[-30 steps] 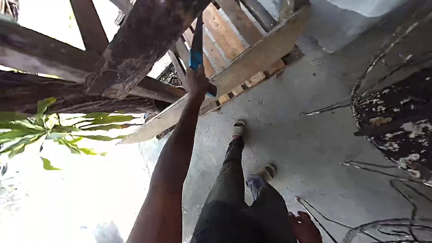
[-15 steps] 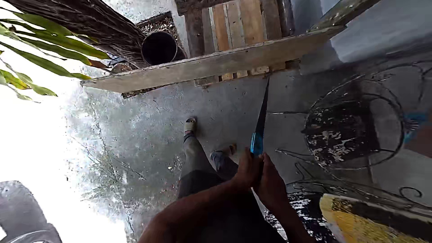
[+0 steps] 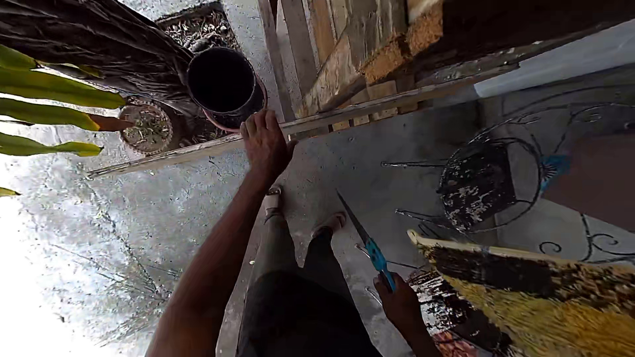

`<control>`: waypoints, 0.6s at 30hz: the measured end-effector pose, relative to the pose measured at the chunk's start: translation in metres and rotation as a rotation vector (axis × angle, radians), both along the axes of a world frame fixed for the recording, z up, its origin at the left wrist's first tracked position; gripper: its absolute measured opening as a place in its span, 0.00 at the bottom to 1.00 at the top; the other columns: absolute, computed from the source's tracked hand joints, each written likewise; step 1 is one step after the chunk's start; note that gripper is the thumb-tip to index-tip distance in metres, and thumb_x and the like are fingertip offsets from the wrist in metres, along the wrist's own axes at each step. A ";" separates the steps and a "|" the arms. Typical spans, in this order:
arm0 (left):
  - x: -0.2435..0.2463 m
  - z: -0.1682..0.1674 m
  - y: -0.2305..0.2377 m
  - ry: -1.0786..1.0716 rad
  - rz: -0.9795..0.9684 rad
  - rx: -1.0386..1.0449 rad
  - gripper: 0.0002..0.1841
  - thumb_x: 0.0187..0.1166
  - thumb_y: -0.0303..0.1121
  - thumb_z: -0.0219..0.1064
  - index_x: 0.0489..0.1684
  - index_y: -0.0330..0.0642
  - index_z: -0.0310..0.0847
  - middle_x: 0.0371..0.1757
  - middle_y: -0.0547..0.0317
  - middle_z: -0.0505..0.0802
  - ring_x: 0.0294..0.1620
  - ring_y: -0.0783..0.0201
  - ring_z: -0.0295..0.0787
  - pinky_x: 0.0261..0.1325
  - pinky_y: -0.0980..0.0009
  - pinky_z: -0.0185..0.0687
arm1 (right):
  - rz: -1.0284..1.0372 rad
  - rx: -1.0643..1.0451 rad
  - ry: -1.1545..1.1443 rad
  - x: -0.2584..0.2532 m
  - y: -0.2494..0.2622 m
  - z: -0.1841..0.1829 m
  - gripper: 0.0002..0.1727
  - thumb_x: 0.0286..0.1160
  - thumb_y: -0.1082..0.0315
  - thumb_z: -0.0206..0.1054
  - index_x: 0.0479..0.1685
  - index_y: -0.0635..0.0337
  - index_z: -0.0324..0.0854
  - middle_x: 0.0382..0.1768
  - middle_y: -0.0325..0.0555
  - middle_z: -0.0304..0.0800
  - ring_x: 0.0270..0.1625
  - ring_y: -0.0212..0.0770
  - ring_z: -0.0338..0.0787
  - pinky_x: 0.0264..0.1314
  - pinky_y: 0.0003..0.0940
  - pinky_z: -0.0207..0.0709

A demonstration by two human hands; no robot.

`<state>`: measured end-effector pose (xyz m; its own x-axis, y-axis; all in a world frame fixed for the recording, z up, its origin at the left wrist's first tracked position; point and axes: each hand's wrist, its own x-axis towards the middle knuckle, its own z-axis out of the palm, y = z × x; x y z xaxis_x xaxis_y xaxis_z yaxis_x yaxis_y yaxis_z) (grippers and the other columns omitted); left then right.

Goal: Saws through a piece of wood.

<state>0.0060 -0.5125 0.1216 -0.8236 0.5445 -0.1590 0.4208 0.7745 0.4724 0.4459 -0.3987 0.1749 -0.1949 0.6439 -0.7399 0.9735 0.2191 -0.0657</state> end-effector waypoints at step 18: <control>-0.051 -0.044 0.011 -0.173 -0.206 -0.428 0.21 0.80 0.44 0.70 0.54 0.32 0.82 0.52 0.31 0.91 0.58 0.29 0.89 0.54 0.30 0.80 | 0.137 0.227 0.801 -0.169 -0.045 0.049 0.17 0.75 0.64 0.63 0.44 0.75 0.83 0.19 0.47 0.84 0.18 0.35 0.81 0.22 0.31 0.77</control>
